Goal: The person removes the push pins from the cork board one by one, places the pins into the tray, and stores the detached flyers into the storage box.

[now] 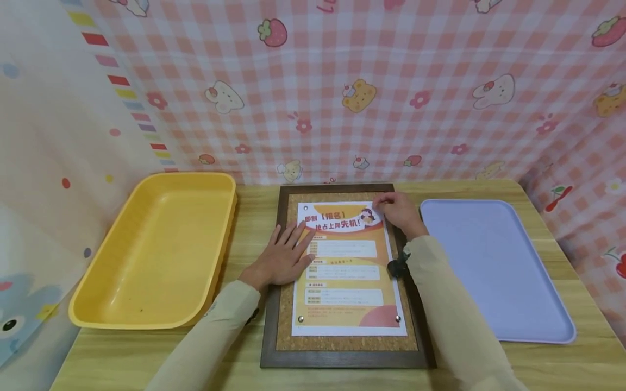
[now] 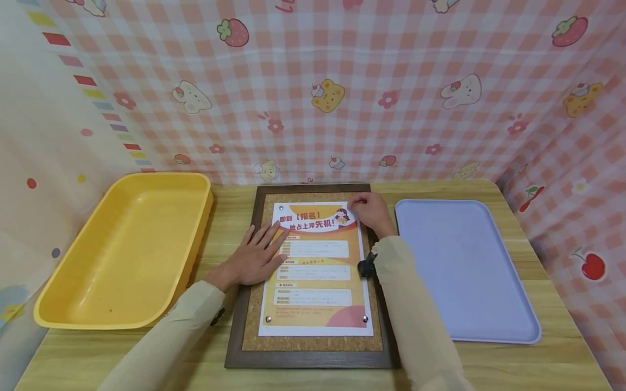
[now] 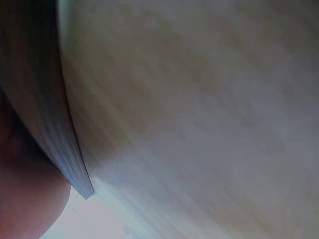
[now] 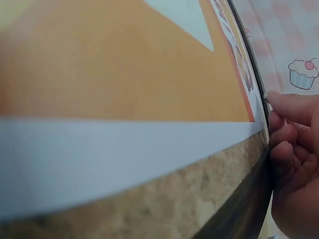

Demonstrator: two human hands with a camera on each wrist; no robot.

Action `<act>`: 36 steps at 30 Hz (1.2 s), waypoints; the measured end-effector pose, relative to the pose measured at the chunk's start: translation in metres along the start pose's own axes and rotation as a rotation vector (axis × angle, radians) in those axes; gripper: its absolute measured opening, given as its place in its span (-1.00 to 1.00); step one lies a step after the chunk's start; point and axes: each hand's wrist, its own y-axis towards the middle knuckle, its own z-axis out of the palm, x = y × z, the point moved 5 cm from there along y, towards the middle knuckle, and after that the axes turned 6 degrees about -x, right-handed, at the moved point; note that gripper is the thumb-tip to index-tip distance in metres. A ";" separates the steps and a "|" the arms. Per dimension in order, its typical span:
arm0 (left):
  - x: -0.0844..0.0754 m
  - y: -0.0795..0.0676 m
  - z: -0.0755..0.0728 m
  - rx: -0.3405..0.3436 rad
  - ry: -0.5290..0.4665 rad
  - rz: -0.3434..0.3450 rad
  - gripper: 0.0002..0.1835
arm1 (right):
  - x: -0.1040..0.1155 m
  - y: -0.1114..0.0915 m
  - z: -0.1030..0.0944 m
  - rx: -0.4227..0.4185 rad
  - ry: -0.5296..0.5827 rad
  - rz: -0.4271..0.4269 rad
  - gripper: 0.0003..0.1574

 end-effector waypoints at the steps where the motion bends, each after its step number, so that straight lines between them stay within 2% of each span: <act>1: 0.000 0.000 0.000 -0.002 0.001 0.000 -0.31 | -0.002 0.000 -0.001 -0.003 0.022 0.011 -0.76; 4: 0.000 0.000 0.000 -0.008 -0.008 0.001 -0.32 | -0.005 0.001 -0.002 -0.016 0.073 0.032 -0.76; 9: -0.001 0.001 0.004 -0.003 -0.027 -0.002 -0.31 | -0.010 0.000 -0.003 -0.050 0.083 0.039 -0.76; 15: -0.004 -0.001 0.008 0.008 0.001 -0.003 -0.31 | -0.013 -0.003 -0.003 -0.061 0.082 0.045 -0.75; 24: -0.005 -0.001 0.004 0.002 -0.001 0.003 -0.31 | -0.006 -0.008 -0.005 -0.042 0.085 0.052 -0.75; 29: -0.002 0.001 0.003 -0.009 -0.008 -0.006 -0.32 | 0.001 -0.009 -0.005 -0.043 0.074 0.020 -0.76; 36: 0.007 0.003 0.009 -0.023 -0.029 -0.010 -0.30 | 0.007 -0.014 -0.005 -0.046 0.077 0.033 -0.80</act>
